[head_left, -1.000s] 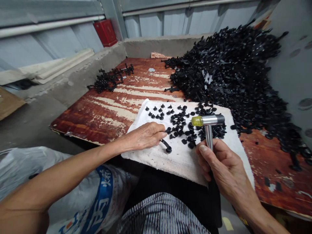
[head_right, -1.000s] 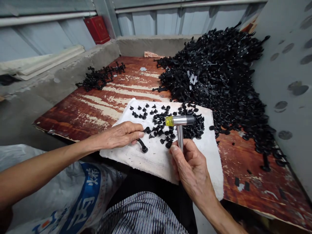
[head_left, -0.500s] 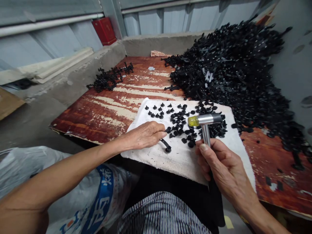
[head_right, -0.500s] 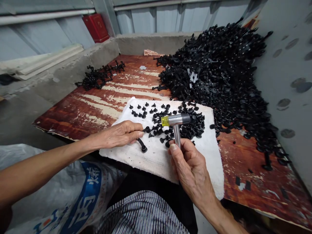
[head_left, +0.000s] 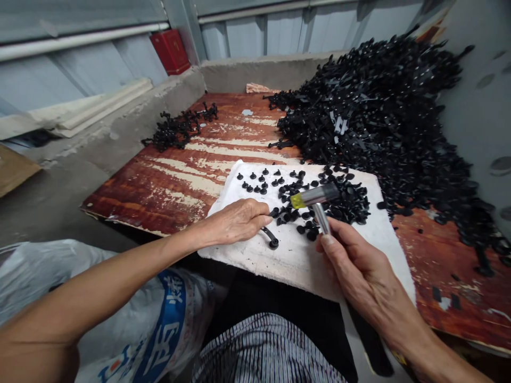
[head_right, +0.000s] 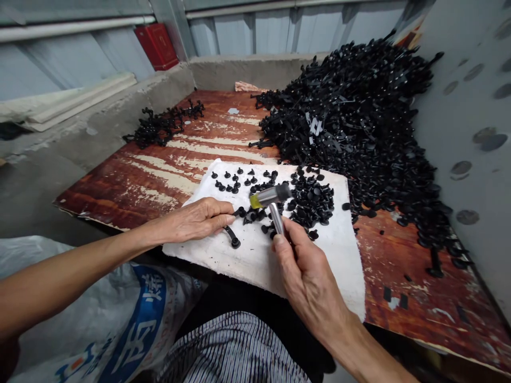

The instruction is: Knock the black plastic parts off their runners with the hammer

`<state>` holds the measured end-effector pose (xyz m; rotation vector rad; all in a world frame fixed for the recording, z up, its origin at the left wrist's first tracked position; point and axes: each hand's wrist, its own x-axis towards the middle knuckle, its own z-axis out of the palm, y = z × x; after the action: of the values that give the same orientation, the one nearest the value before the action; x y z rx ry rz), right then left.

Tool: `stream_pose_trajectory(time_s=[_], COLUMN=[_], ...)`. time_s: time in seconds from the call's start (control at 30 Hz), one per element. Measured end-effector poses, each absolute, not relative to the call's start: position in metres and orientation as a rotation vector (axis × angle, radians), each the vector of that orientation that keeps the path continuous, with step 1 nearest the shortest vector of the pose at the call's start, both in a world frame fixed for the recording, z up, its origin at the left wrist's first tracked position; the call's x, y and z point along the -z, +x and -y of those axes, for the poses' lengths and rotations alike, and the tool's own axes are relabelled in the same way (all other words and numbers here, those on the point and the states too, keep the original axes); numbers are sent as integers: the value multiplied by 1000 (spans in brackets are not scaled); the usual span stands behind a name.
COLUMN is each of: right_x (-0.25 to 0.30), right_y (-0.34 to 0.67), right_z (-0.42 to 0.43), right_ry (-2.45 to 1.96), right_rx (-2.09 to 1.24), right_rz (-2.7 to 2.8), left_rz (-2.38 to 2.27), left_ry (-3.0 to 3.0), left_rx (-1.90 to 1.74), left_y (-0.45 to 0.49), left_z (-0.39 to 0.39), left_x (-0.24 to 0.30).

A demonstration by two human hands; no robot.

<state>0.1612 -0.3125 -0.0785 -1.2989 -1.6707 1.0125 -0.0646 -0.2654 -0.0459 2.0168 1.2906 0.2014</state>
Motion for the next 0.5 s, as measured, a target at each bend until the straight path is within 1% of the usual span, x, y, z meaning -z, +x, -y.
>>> stream_pose_trajectory(time_s=[0.13,0.23,0.37,0.5], right_x=[62,60,61,61], right_y=[160,159,158,157], right_z=[309,304,298,296], right_ry=[-1064,-1025,-1053,-1083], right_rx=[-560,-403,-482,-637], right_rz=[1980,2133,2367,2009], left_rz=[-1299,-1307,-1296,-1293], left_ry=[2063,2075,2062,2087], left_rx=[-191,-171,-170,-184], left_y=[-63,-62,-62,-65], left_z=[266,266,265,265], left_x=[44,42,44,50])
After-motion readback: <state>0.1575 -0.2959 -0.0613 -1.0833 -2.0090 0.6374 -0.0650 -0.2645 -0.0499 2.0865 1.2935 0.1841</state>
